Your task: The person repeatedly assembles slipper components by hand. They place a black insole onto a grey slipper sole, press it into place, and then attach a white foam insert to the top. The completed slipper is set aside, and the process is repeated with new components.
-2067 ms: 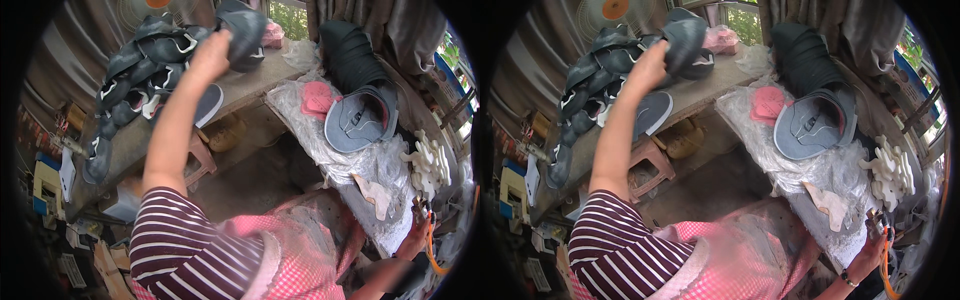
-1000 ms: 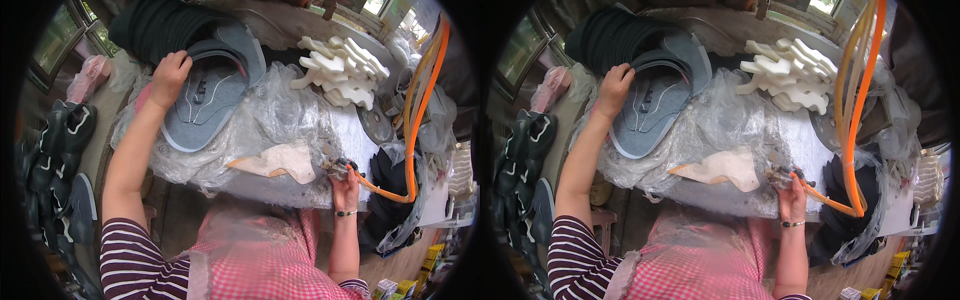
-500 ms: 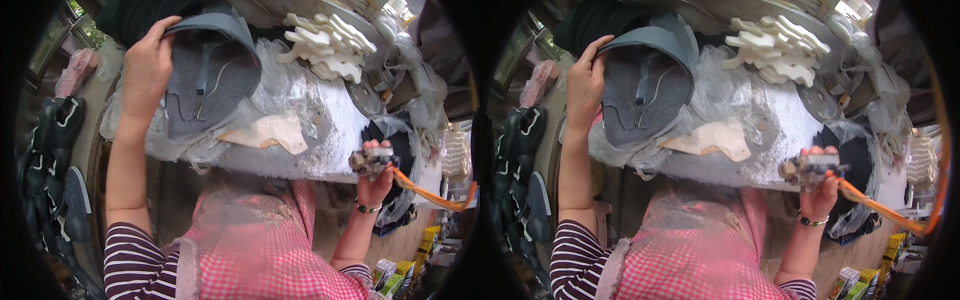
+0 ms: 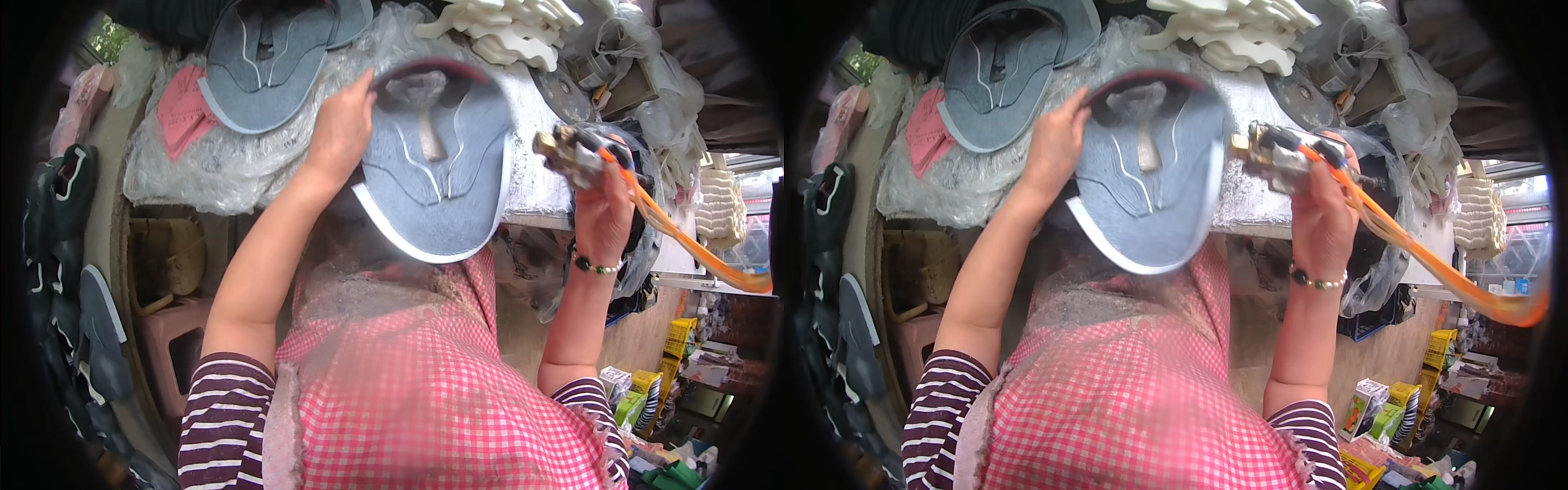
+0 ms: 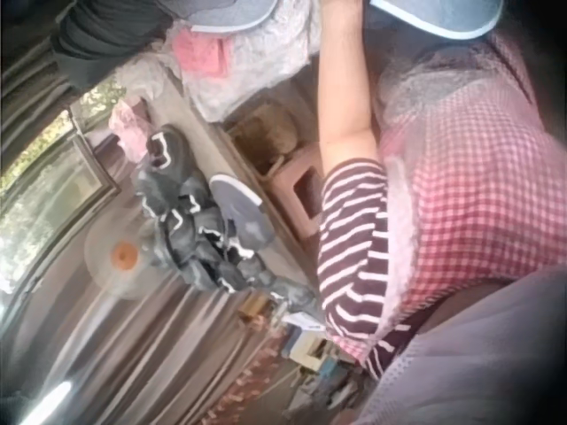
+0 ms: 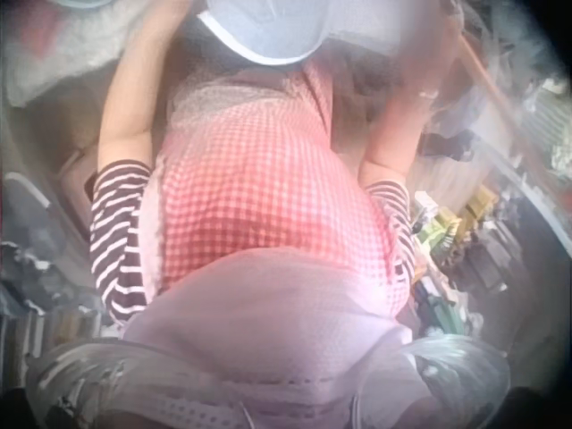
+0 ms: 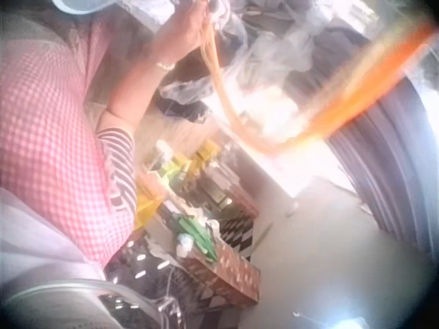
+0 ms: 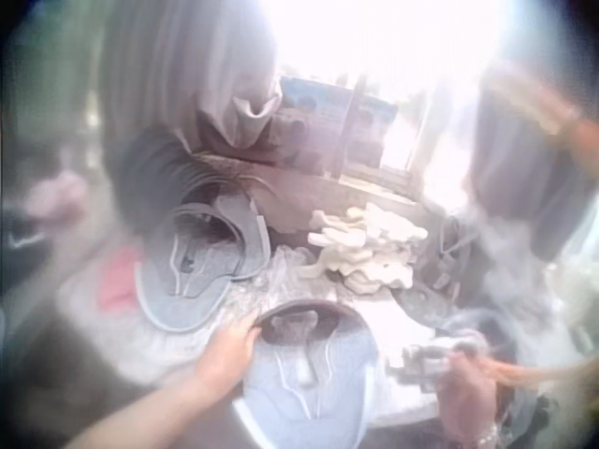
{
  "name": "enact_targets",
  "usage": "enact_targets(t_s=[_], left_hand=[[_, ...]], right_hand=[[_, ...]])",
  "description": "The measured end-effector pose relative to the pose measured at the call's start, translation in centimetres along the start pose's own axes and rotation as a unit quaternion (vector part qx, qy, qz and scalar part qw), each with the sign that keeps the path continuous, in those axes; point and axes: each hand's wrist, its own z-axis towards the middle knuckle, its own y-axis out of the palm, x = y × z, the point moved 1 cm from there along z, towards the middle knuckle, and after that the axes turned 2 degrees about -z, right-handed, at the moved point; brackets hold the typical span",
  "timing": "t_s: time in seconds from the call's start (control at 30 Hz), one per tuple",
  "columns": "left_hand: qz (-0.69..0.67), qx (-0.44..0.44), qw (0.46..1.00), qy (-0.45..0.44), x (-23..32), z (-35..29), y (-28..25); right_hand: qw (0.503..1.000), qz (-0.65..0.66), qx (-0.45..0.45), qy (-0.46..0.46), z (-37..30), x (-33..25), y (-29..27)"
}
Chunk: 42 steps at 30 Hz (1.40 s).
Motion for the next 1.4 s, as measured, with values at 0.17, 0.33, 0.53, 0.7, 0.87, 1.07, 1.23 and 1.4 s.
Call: enact_targets(t_s=[0.17,0.33,0.53,0.7,0.87,1.07,1.23,1.4], left_hand=[[-0.057,-0.032,0.998,-0.015,-0.3,-3.4,-0.5],[-0.082,-0.060,0.995,-0.008,-0.7,-3.4,-0.8],[-0.090,-0.057,0.993,-0.041,0.4,-3.2,-1.0],[-0.108,-0.028,0.994,-0.001,0.5,-3.1,-1.0],[-0.092,-0.079,0.992,-0.043,1.8,-2.1,-1.4],[-0.201,-0.142,0.947,-0.205,1.0,-2.5,-3.0],[-0.284,-0.149,0.916,-0.241,0.8,-2.4,-2.8],[-0.297,-0.125,0.931,-0.173,0.4,-3.0,-2.7]], right_hand=[[0.978,-0.201,-0.034,0.042,0.2,3.6,2.6],[0.946,-0.291,-0.127,0.064,2.2,7.3,4.4],[0.970,-0.196,-0.095,0.108,4.6,7.4,3.9],[0.897,-0.354,-0.169,0.205,3.3,3.8,3.9],[0.925,-0.360,-0.113,0.047,4.2,4.1,2.0],[0.958,-0.271,-0.051,0.082,1.8,2.7,0.9],[0.966,-0.232,-0.096,0.056,-0.7,6.5,3.5],[0.960,-0.247,-0.061,0.117,-1.5,6.4,5.2]])
